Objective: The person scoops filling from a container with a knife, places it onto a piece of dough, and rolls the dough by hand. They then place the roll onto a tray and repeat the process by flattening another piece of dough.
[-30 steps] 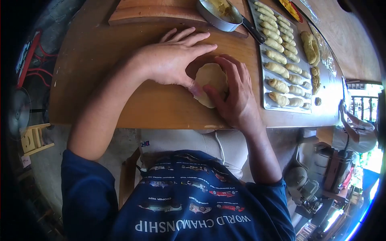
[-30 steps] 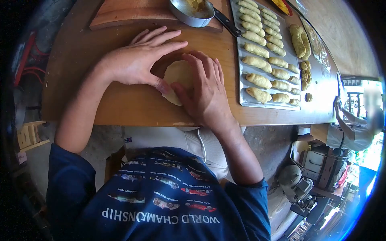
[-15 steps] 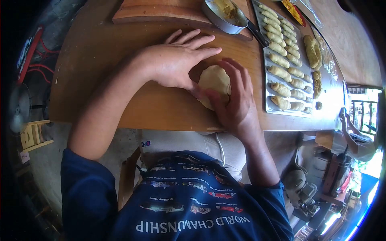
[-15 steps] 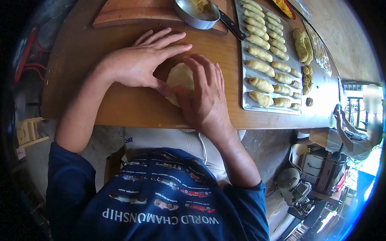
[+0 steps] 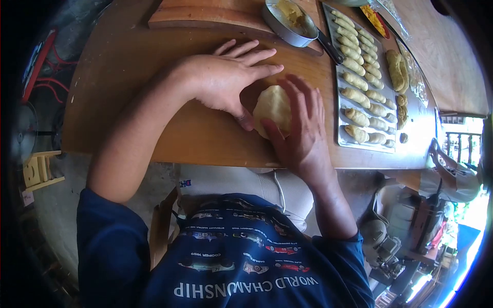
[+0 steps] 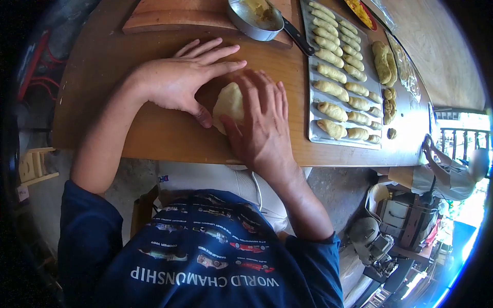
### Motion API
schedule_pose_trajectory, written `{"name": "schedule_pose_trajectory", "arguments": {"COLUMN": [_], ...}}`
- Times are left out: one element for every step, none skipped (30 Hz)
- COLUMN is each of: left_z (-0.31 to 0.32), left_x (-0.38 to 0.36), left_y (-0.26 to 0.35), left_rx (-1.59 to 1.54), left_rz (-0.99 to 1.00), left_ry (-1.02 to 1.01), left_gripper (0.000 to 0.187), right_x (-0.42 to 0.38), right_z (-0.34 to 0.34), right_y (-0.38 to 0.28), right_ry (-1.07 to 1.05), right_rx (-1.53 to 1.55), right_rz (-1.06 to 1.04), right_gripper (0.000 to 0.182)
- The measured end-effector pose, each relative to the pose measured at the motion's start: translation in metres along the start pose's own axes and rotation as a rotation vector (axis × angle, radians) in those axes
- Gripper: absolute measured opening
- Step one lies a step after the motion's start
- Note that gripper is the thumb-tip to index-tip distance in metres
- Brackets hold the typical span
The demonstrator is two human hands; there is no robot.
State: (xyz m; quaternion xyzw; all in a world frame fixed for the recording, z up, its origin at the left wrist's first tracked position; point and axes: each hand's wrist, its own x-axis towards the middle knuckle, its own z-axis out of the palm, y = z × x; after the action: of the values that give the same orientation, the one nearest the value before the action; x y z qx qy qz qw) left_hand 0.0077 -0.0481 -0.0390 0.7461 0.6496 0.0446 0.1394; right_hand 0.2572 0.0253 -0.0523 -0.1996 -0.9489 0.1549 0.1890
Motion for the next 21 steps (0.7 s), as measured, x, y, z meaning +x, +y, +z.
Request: {"name": "schedule_pose_trajectory", "arguments": {"left_z": [-0.004,-0.005,-0.004,-0.003,-0.002,-0.003,-0.005,-0.006,-0.005,-0.004,-0.003,-0.003,-0.001,-0.002,-0.003,-0.003,-0.001,0.0,0.003,0.005,0.006], "left_x": [-0.001,-0.001,0.0,0.001,0.003,0.004,0.005,0.005,0.004,0.003,0.003,0.003,0.003,0.004,0.002,0.004,0.008,0.011,0.013,0.012,0.011], "left_y": [-0.002,-0.004,-0.007,-0.009,-0.01,-0.01,-0.01,-0.011,-0.011,-0.01,-0.01,-0.011,-0.013,-0.014,-0.008,-0.008,-0.009,-0.009,-0.006,-0.002,0.002], "left_rx": [-0.008,-0.018,-0.02,-0.056,-0.091,-0.088,-0.129,-0.17,-0.167,-0.158,-0.146,-0.137,-0.155,-0.174,-0.205,-0.198,-0.232,-0.267,-0.289,-0.29,-0.258], "left_rz": [0.016,0.034,0.031,0.032,0.039,0.042,0.025,0.006,0.002,0.001,0.003,0.006,0.02,0.033,0.008,0.014,0.037,0.06,0.081,0.087,0.103], "left_ry": [-0.013,-0.029,-0.029,-0.013,0.0,0.0,0.008,0.016,0.015,0.043,0.069,0.068,0.069,0.072,0.11,0.114,0.128,0.14,0.166,0.158,0.163], "left_gripper": [0.13,0.125,0.125,0.117,0.108,0.108,0.101,0.094,0.094,0.09,0.087,0.087,0.087,0.086,0.085,0.085,0.086,0.086,0.087,0.087,0.09], "right_x": [-0.001,-0.004,-0.004,-0.003,-0.001,0.001,0.0,-0.003,-0.004,-0.003,0.0,0.002,-0.001,-0.006,-0.005,-0.003,-0.002,-0.001,0.0,0.0,-0.001], "right_z": [0.004,0.009,0.011,0.009,0.004,0.001,0.002,0.004,0.004,0.001,-0.004,-0.007,-0.004,0.002,0.004,0.0,-0.008,-0.015,-0.02,-0.02,-0.018], "right_y": [0.001,0.002,0.002,0.001,-0.002,-0.004,-0.003,-0.002,-0.002,-0.003,-0.005,-0.006,-0.004,0.0,0.002,0.004,0.005,0.008,0.017,0.025,0.034], "right_ry": [-0.004,-0.002,0.002,0.001,0.004,0.01,0.013,-0.027,-0.069,-0.067,-0.063,-0.057,-0.048,-0.061,-0.072,-0.063,-0.05,-0.037,-0.009,-0.008,-0.004], "right_rx": [0.005,-0.024,-0.056,-0.055,0.002,0.06,0.061,0.031,0.001,0.003,0.03,0.057,0.056,0.055,0.051,0.046,0.058,0.071,0.16,0.161,0.129], "right_rz": [-0.006,-0.014,-0.022,-0.024,-0.014,-0.007,-0.008,-0.02,-0.033,-0.036,-0.024,-0.01,-0.01,-0.015,-0.022,-0.023,-0.01,0.005,0.041,0.051,0.052], "right_gripper": [0.077,0.078,0.079,0.079,0.08,0.081,0.081,0.081,0.082,0.082,0.083,0.085,0.085,0.088,0.092,0.092,0.094,0.097,0.099,0.099,0.098]}}
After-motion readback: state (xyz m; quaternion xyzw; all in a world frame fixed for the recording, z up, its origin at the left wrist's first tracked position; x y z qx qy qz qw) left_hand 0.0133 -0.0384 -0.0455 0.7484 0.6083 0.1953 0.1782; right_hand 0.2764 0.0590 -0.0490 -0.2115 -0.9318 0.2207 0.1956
